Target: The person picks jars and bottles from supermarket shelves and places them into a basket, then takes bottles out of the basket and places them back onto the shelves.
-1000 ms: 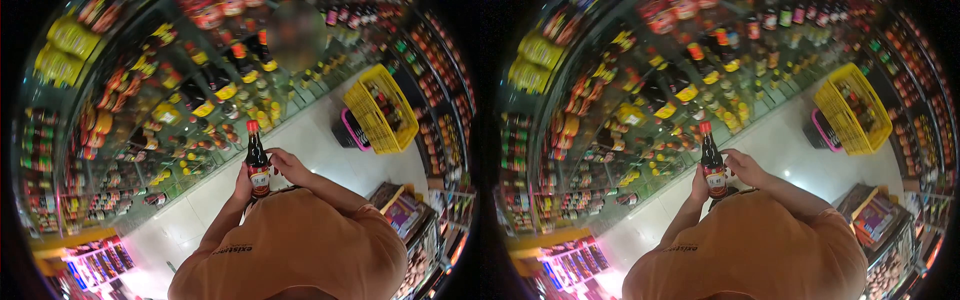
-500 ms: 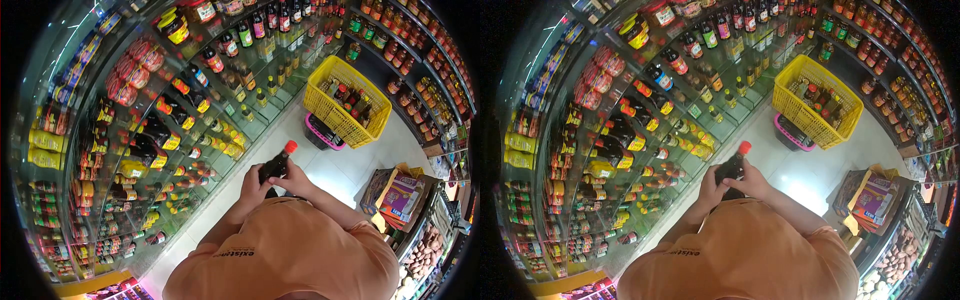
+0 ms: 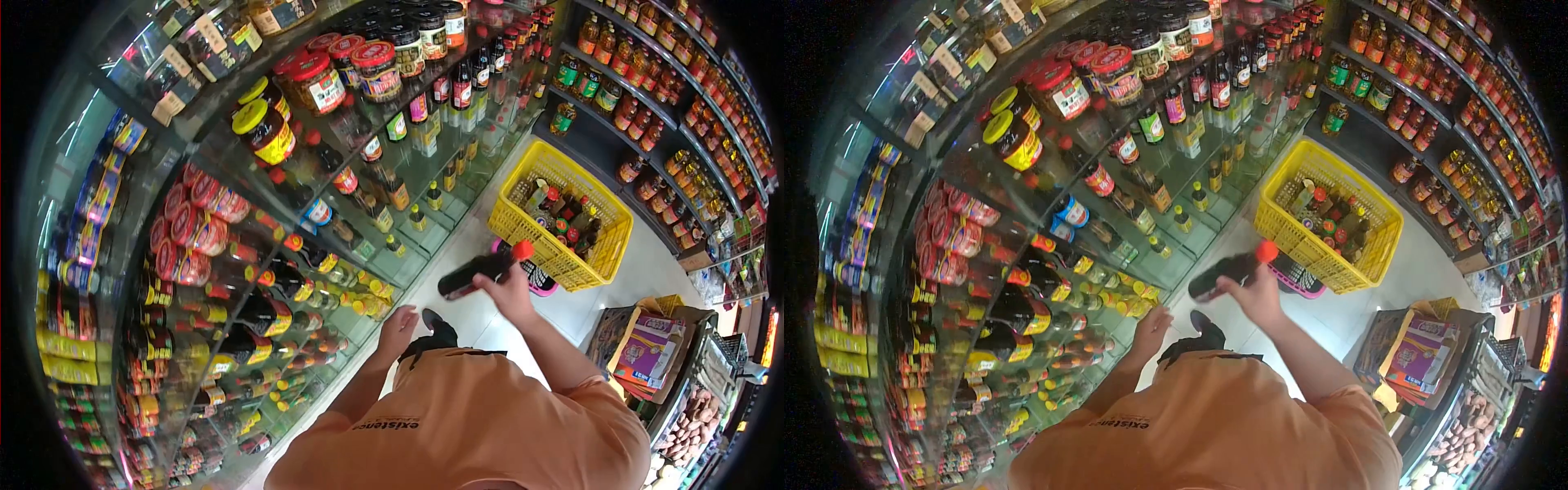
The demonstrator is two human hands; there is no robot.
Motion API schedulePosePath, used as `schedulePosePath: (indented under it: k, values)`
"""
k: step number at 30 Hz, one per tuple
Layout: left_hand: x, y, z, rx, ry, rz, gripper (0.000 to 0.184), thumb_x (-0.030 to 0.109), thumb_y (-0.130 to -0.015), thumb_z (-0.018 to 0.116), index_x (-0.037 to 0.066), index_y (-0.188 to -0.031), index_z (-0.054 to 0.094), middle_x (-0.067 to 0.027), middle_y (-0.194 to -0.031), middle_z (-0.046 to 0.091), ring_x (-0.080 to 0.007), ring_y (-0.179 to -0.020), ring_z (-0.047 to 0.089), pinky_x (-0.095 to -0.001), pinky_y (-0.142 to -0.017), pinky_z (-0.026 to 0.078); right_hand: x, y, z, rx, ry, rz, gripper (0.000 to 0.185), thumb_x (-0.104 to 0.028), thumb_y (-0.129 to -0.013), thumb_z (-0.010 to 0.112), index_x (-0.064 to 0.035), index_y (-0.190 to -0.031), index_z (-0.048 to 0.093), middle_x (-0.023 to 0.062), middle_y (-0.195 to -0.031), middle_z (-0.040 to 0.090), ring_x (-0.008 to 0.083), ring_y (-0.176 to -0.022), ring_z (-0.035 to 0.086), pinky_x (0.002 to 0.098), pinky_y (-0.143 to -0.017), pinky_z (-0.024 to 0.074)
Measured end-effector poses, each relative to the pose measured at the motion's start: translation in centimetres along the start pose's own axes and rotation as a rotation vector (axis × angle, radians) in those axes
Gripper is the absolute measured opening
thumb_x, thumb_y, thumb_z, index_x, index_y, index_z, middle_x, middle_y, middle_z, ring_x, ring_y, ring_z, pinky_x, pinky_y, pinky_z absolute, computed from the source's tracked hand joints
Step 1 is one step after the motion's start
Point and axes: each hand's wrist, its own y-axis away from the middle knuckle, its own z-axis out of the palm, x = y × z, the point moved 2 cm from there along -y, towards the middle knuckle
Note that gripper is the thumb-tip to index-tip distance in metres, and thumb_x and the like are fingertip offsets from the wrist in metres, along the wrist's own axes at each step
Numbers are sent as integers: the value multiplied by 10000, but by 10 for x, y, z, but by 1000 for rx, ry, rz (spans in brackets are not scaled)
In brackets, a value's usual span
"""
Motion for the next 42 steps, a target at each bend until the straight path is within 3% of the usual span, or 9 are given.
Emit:
schedulePosePath:
  k: [5, 6, 10, 11, 13, 20, 31, 39, 42]
  values:
    - [-105, 11, -59, -59, -402, -55, 253, 341, -1010, 547, 102, -1010, 631, -61, -841, 649, -175, -739, 651, -359, -719, 528, -56, -101, 25, 134, 216, -212, 593, -272, -762, 867, 28, -1191, 588, 172, -1022, 714, 268, -957, 701, 360, -838, 543]
    - [-141, 14, -71, -107, -542, -142, 314, 371, -990, 560, 89, -1092, 657, -152, -954, 726, -303, -884, 712, -398, -799, 550, -66, -118, 36, 139, 208, -209, 593, -272, -762, 867, 28, -1191, 588, 172, -1022, 714, 268, -957, 701, 360, -838, 543]
    - [-163, 29, -103, -193, -479, -550, 349, 383, -990, 555, 62, -1086, 653, -96, -913, 740, -246, -763, 716, -389, -754, 558, -73, -183, 82, 39, 299, -195, 616, -355, -750, 871, -21, -1188, 596, 157, -1013, 702, 291, -883, 698, 390, -764, 551]
    - [-183, 38, -111, -81, -255, -582, 345, 428, -868, 659, 130, -1039, 690, -58, -982, 719, -246, -987, 674, -397, -895, 511, -70, -196, 94, 35, 405, -237, 608, -383, -752, 864, -33, -1171, 598, 150, -1002, 692, 310, -867, 690, 400, -749, 551]
    - [-256, 45, -124, -193, -482, -583, 410, 405, -972, 590, 43, -1157, 638, -103, -967, 736, -232, -855, 706, -320, -747, 553, -73, -215, 114, 68, 511, -387, 593, -477, -758, 835, -46, -1082, 587, 141, -937, 651, 354, -833, 666, 427, -709, 548]
    - [-248, 51, -138, -147, -417, -650, 410, 398, -974, 591, 39, -1168, 632, -112, -979, 733, -237, -867, 705, -321, -751, 554, -56, -262, 149, 71, 636, -486, 591, -508, -764, 814, -36, -994, 544, 143, -887, 630, 357, -818, 668, 455, -679, 546]
    - [-225, 4, -130, -110, -336, -635, 411, 388, -978, 592, 35, -1185, 624, -127, -997, 728, -245, -886, 702, -323, -758, 555, -68, -309, 172, -143, 671, -155, 673, -598, -794, 719, -68, -1177, 561, 200, -1007, 695, 381, -919, 695, 472, -772, 556]
    - [-201, -25, -107, -127, -352, -609, 412, 380, -980, 592, 31, -1197, 617, -137, -1011, 724, -251, -900, 700, -324, -763, 556, -87, -323, 170, -259, 802, -139, 675, -607, -786, 719, -32, -1118, 598, 198, -945, 690, 387, -856, 688, 467, -754, 560]
    - [-194, -29, -87, -165, -381, -608, 412, 377, -981, 592, 30, -1202, 615, -141, -1016, 723, -254, -905, 699, -325, -765, 557, -32, -332, 171, -218, 716, -339, 721, -633, -795, 704, -17, -1133, 546, 199, -1023, 654, 382, -963, 663, 473, -770, 556]
